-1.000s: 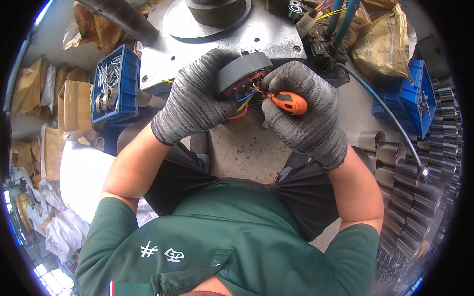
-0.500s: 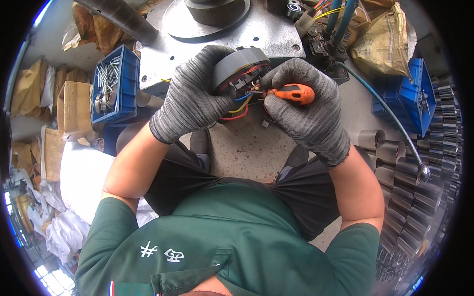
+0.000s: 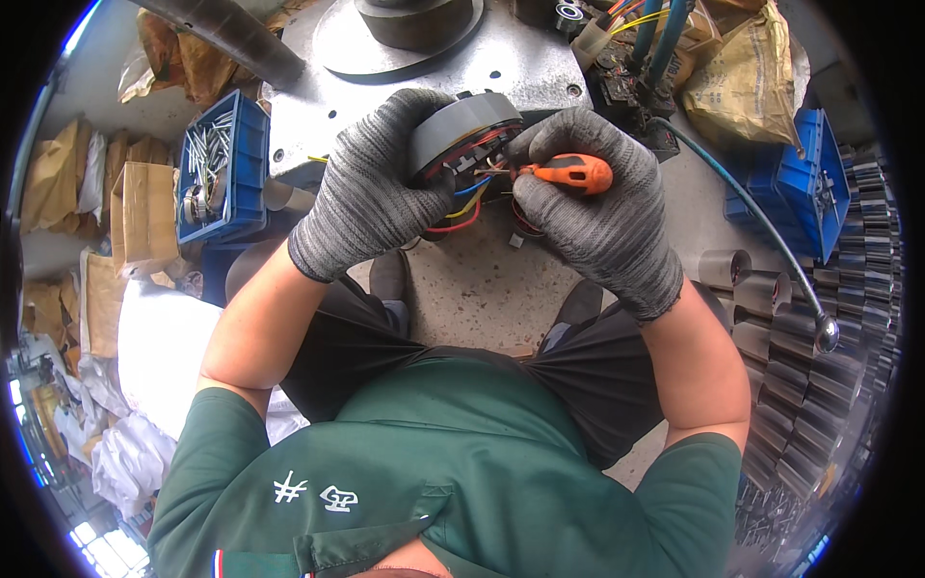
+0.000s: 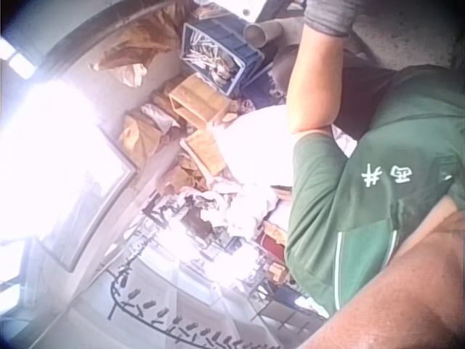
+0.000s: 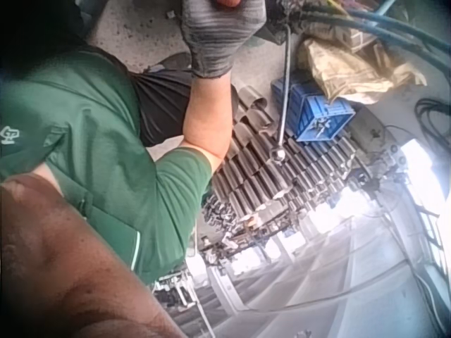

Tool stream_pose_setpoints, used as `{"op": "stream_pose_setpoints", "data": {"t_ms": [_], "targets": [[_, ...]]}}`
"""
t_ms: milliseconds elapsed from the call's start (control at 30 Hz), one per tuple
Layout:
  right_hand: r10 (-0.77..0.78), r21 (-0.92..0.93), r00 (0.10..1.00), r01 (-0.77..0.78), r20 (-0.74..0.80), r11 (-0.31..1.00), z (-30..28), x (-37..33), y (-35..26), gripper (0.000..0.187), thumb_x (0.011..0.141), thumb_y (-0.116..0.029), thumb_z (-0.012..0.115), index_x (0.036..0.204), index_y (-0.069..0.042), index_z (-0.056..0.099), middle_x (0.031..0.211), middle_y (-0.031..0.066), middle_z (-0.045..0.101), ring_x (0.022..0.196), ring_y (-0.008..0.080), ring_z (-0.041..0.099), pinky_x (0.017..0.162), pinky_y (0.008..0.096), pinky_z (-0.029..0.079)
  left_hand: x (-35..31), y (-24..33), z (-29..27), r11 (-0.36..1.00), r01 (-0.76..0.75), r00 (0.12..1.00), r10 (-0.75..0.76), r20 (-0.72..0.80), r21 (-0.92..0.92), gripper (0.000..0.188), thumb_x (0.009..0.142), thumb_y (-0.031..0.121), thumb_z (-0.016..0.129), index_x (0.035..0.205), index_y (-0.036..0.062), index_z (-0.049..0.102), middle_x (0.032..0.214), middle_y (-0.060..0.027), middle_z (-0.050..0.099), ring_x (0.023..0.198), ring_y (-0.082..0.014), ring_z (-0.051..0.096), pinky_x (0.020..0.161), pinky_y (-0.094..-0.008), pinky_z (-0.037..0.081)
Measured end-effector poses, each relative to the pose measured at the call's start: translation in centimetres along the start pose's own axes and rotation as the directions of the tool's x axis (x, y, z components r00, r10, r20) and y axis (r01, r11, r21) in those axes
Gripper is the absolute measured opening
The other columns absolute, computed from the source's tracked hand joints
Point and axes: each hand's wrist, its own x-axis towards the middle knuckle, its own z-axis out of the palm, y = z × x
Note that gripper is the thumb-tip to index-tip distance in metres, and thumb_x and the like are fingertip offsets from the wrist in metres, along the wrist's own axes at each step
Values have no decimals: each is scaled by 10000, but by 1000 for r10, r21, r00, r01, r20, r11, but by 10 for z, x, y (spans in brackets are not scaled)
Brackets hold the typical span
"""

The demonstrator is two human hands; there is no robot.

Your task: The recorder is assembling and inspecting motor stator components, using a screwdriver to adjust wiring and placing parts into a hydraulic press.

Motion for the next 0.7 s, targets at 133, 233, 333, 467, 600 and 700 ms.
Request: {"op": "stream_pose_setpoints", "data": {"t_ms": [133, 233, 333, 467, 600, 700], "targets": [[-29, -87, 999, 30, 15, 996, 4, -1, -1, 230, 800, 26, 748, 996, -8, 633, 1027, 126, 723, 956, 171, 695, 871, 324, 575, 1, -2, -1, 1000, 20, 1000, -20, 7, 4, 537, 735, 42, 734, 1255, 20, 600, 1043, -190, 726, 982, -265, 741, 884, -385, 598], [41, 163, 999, -38, -10, 986, -1, -1, -10, 242, 794, 1, 744, 1004, -14, 626, 1031, 144, 719, 941, 190, 701, 857, 320, 577, 1, -3, -2, 999, 32, 1000, -32, 1, 5, 534, 737, 38, 733, 1253, 13, 597, 1032, -164, 731, 964, -253, 735, 883, -380, 598], [220, 496, 972, -233, 85, 837, -27, 7, -24, 241, 787, -91, 736, 993, -44, 620, 1024, 160, 711, 830, 192, 689, 692, 280, 573, 5, -2, -6, 988, 91, 996, -93, -6, -121, 530, 742, 36, 732, 1253, 3, 596, 1031, -140, 726, 958, -211, 719, 873, -363, 598], [260, 272, 966, -251, 3, 929, -51, 19, -7, 209, 802, -48, 729, 983, -32, 625, 1018, 121, 724, 810, 167, 686, 699, 286, 576, 12, -6, -14, 819, 364, 923, -382, 51, -443, 559, 740, 69, 725, 1273, -33, 593, 1087, -102, 699, 942, -159, 693, 802, -310, 603], [-183, -428, 982, 151, -34, 891, -34, 17, 12, 205, 831, 27, 721, 1008, -21, 629, 1027, 98, 731, 899, 174, 705, 813, 305, 570, 7, -14, -21, 644, 402, 888, -448, 105, -651, 591, 716, 146, 699, 1273, -35, 612, 999, -66, 656, 883, -160, 659, 796, -293, 569], [-307, -571, 951, 270, 33, 775, -31, 19, 7, 216, 827, 50, 733, 1001, -14, 622, 1062, 107, 727, 955, 180, 702, 863, 317, 559, 8, -13, -19, 513, 435, 858, -484, 168, -741, 613, 704, 164, 673, 1275, -49, 611, 976, -75, 646, 875, -179, 641, 799, -299, 540]]}}
